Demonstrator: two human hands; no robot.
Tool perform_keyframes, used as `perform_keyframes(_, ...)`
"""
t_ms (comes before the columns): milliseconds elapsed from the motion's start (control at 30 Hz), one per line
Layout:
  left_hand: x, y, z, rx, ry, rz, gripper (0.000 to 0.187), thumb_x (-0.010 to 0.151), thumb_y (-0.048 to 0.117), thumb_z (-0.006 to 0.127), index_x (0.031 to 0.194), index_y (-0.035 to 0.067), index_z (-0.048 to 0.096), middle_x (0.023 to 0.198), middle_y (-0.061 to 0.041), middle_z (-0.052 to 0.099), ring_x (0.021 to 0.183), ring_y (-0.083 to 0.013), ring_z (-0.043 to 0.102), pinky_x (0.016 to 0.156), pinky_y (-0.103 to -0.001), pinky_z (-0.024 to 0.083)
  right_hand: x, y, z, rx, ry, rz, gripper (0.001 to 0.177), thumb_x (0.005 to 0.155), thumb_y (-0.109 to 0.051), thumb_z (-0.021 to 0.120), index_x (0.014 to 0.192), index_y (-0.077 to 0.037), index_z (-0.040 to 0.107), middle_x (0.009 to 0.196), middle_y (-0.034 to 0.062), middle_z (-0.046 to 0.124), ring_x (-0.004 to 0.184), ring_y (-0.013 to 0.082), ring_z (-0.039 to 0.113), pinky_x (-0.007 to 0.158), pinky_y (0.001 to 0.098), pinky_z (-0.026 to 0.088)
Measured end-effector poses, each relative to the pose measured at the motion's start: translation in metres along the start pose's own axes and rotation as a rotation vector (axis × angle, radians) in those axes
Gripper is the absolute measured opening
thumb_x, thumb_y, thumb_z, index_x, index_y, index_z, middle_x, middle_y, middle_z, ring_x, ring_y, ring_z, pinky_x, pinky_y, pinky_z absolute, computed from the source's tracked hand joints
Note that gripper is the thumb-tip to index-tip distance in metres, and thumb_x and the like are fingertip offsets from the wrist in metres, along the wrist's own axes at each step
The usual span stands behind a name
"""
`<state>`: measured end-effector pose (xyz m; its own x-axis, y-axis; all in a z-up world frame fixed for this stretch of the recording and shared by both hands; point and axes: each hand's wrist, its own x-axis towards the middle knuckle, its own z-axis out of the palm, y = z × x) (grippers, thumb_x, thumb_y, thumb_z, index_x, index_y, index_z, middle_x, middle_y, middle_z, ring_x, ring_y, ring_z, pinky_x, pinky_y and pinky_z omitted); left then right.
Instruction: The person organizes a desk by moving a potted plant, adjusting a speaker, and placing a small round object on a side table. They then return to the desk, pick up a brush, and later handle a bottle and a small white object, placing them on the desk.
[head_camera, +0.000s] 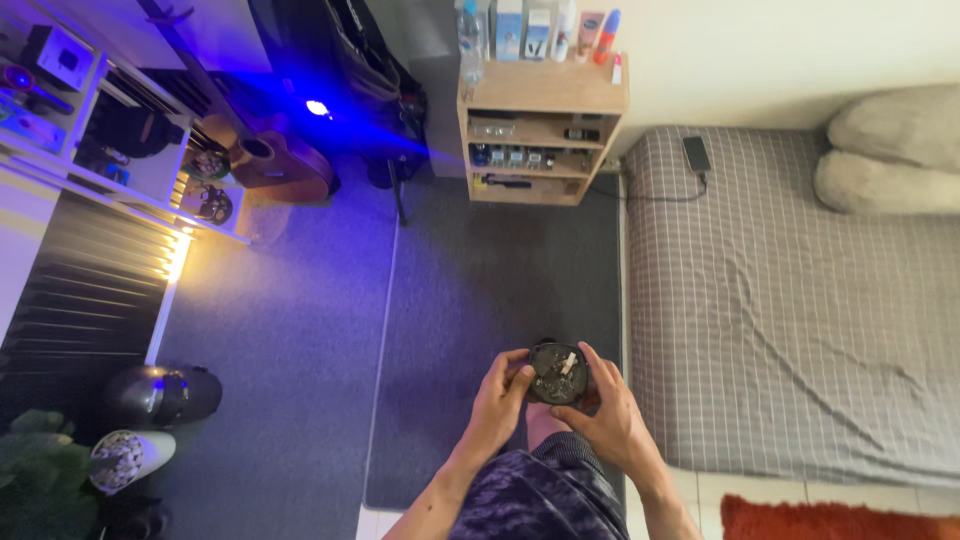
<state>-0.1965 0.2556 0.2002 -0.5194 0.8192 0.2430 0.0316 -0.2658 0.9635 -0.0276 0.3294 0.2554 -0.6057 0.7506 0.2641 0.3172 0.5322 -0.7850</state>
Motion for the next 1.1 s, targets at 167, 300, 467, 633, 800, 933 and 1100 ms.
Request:
perform_keyframes(167, 0.086, 0.026, 0.015, 0.027, 0.024, 0.054, 0.037, 0.102, 0.016, 0.055, 0.135, 0.000, 0.058, 0.122, -0.012, 0.072, 0.111, -0.0155, 0.069, 0.096, -0.031, 0.056, 0.094, -0.005, -0.031, 0.007, -0.001, -0.047, 0.105, 0.066, -0.015, 0.091, 0.157, -0.010, 0.038, 0.132, 0.0147, 0.051, 0.096, 0.0232, 0.070, 0.082, 0.0334, 0.064)
perform_keyframes(300, 0.157, 0.052, 0.031, -0.015, 0.051, -0.053, 0.042, 0.101, 0.015, 0.055, 0.142, 0.003, 0.056, 0.114, -0.014, 0.074, 0.095, -0.0160, 0.072, 0.086, -0.029, 0.059, 0.169, -0.009, -0.061, 0.032, -0.010, -0.069, 0.103, 0.067, -0.013, 0.091, 0.156, -0.009, 0.039, 0.134, 0.0145, 0.048, 0.099, 0.0234, 0.069, 0.084, 0.0321, 0.062)
perform_keyframes(467, 0.237, 0.076, 0.047, -0.012, 0.171, 0.029, 0.035, 0.099, 0.015, 0.061, 0.130, -0.002, 0.063, 0.104, -0.014, 0.076, 0.087, -0.0153, 0.073, 0.080, -0.030, 0.060, 0.255, -0.021, -0.090, 0.013, 0.015, -0.176, 0.099, 0.067, -0.012, 0.091, 0.151, -0.005, 0.039, 0.132, 0.0160, 0.048, 0.096, 0.0227, 0.069, 0.081, 0.0320, 0.062)
perform_keyframes(633, 0.306, 0.103, 0.052, -0.012, 0.272, 0.082, 0.029, 0.099, 0.015, 0.065, 0.119, -0.005, 0.069, 0.096, -0.014, 0.079, 0.086, -0.0166, 0.075, 0.077, -0.030, 0.060, 0.330, -0.038, -0.103, -0.013, 0.036, -0.198, 0.100, 0.066, -0.012, 0.092, 0.151, -0.003, 0.040, 0.132, 0.0165, 0.049, 0.096, 0.0231, 0.068, 0.080, 0.0330, 0.061)
perform_keyframes(800, 0.370, 0.131, 0.040, -0.045, 0.255, 0.074, 0.027, 0.099, 0.013, 0.065, 0.119, -0.003, 0.068, 0.100, -0.012, 0.078, 0.090, -0.0169, 0.076, 0.080, -0.028, 0.061, 0.399, -0.050, -0.103, 0.030, 0.048, -0.267, 0.100, 0.068, -0.011, 0.090, 0.152, 0.001, 0.037, 0.134, 0.0183, 0.048, 0.104, 0.0235, 0.067, 0.082, 0.0316, 0.063)
perform_keyframes(933, 0.427, 0.142, 0.016, 0.095, 0.253, 0.038, 0.026, 0.100, 0.014, 0.062, 0.121, -0.001, 0.068, 0.107, -0.011, 0.076, 0.095, -0.0161, 0.076, 0.084, -0.028, 0.059, 0.461, -0.062, -0.092, 0.010, 0.067, -0.232, 0.100, 0.068, -0.012, 0.091, 0.152, 0.001, 0.037, 0.135, 0.0184, 0.047, 0.100, 0.0242, 0.068, 0.081, 0.0313, 0.062)
perform_keyframes(1100, 0.518, 0.145, -0.021, 0.246, 0.207, 0.173, 0.027, 0.099, 0.011, 0.062, 0.120, -0.003, 0.070, 0.111, -0.017, 0.075, 0.090, -0.0226, 0.074, 0.078, -0.032, 0.058, 0.544, -0.085, -0.078, -0.088, 0.094, -0.187, 0.101, 0.066, -0.018, 0.093, 0.151, 0.000, 0.041, 0.132, 0.0183, 0.051, 0.101, 0.0266, 0.068, 0.080, 0.0331, 0.061)
